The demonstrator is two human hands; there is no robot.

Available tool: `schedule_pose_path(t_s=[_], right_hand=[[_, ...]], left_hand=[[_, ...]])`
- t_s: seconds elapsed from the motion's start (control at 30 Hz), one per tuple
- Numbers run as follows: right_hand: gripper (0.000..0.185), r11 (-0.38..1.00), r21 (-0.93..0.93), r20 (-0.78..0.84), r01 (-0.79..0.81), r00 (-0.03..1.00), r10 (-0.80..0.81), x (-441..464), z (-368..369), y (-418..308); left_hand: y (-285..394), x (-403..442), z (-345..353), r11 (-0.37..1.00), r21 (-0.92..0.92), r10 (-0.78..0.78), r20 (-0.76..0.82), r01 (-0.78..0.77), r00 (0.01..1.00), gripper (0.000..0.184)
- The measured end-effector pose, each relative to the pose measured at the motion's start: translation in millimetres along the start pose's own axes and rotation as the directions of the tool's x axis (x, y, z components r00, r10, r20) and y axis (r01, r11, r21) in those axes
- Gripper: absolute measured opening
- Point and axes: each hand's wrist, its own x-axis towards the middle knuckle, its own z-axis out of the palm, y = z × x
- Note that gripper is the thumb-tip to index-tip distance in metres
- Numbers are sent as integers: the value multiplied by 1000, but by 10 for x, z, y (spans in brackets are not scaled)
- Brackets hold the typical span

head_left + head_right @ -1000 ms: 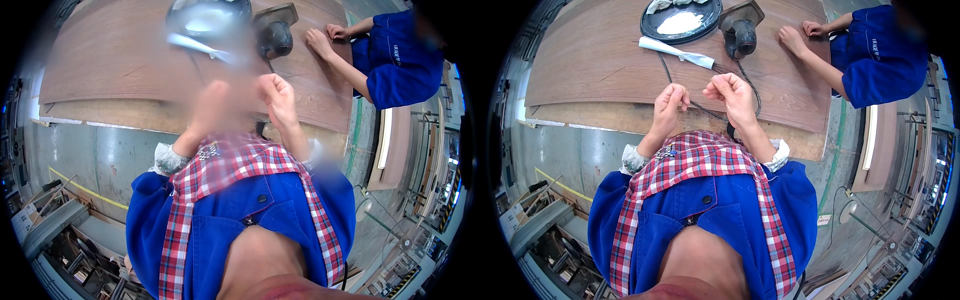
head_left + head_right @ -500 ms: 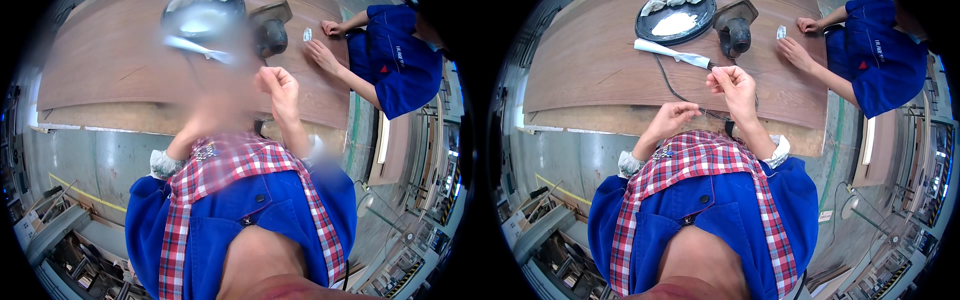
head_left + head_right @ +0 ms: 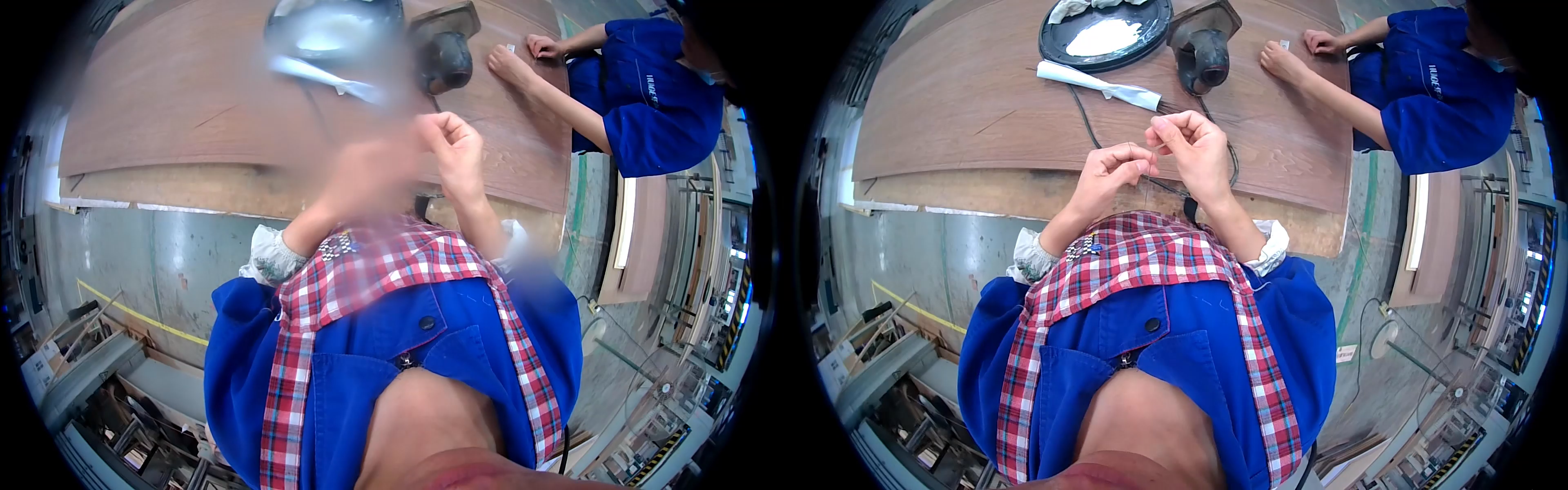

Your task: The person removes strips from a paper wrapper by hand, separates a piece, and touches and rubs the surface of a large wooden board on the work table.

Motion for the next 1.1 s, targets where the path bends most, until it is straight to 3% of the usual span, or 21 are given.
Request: schedule_pose_path(t_s=[0.57,0.67,0.93,1.1], right_hand=[[16,999,15,54,-43,998,42,-41,34,-1],[16,999,32,56,-25,998,23,-50,23,9],[15,999,50,49,-16,999,13,-60,24,21],[15,1000,29,41,-8,999,6,-73,31,18]], left_hand=[[-84,-13,-35,998,-18,-60,-33,59,998,13],[-141,-10,-36,993,119,10,-39,-5,999,14],[-221,-5,-46,980,196,37,-85,-20,996,16],[-244,-18,-55,993,115,18,-134,-2,991,16]])
